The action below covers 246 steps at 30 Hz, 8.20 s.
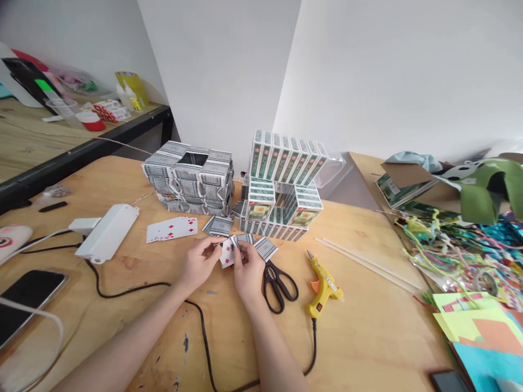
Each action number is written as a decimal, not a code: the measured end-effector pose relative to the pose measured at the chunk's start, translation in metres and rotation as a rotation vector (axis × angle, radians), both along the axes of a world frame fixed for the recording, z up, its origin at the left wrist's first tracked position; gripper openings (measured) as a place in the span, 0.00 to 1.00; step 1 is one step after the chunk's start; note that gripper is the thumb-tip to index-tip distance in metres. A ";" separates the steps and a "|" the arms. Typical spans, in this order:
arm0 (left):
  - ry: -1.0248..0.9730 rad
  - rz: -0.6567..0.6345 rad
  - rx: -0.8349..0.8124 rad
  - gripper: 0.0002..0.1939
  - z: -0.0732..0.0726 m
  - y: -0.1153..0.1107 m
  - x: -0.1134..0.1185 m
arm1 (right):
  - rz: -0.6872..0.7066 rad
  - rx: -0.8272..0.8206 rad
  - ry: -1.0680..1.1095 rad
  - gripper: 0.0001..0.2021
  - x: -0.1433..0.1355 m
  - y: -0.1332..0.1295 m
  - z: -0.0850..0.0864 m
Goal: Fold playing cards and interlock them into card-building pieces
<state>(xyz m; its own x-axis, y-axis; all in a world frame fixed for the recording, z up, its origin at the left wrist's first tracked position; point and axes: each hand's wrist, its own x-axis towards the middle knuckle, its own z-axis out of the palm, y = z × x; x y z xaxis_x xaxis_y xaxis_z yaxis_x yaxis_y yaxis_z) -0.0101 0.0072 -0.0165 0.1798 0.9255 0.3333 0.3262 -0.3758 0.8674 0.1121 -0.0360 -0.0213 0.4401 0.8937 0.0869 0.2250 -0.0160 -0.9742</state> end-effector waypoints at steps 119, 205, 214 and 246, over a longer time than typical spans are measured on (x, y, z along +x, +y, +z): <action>-0.166 -0.127 -0.325 0.16 0.007 -0.008 0.006 | -0.019 0.024 -0.291 0.08 0.004 -0.006 0.003; 0.111 -0.319 0.105 0.07 0.032 -0.005 -0.003 | 0.155 0.003 0.669 0.13 0.007 0.006 0.016; 0.135 -0.235 0.152 0.12 0.016 0.000 -0.004 | 0.049 -0.006 0.479 0.16 0.007 0.005 0.016; 0.443 -0.236 0.308 0.10 0.012 -0.006 0.000 | 0.120 -0.016 0.287 0.18 -0.003 0.002 0.012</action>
<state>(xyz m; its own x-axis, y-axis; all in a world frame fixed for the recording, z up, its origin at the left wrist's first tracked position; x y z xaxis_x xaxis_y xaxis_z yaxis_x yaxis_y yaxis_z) -0.0100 0.0008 -0.0046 0.5528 0.7158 0.4266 0.5096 -0.6955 0.5066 0.1095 -0.0343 -0.0098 0.3356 0.9412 -0.0398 -0.0583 -0.0215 -0.9981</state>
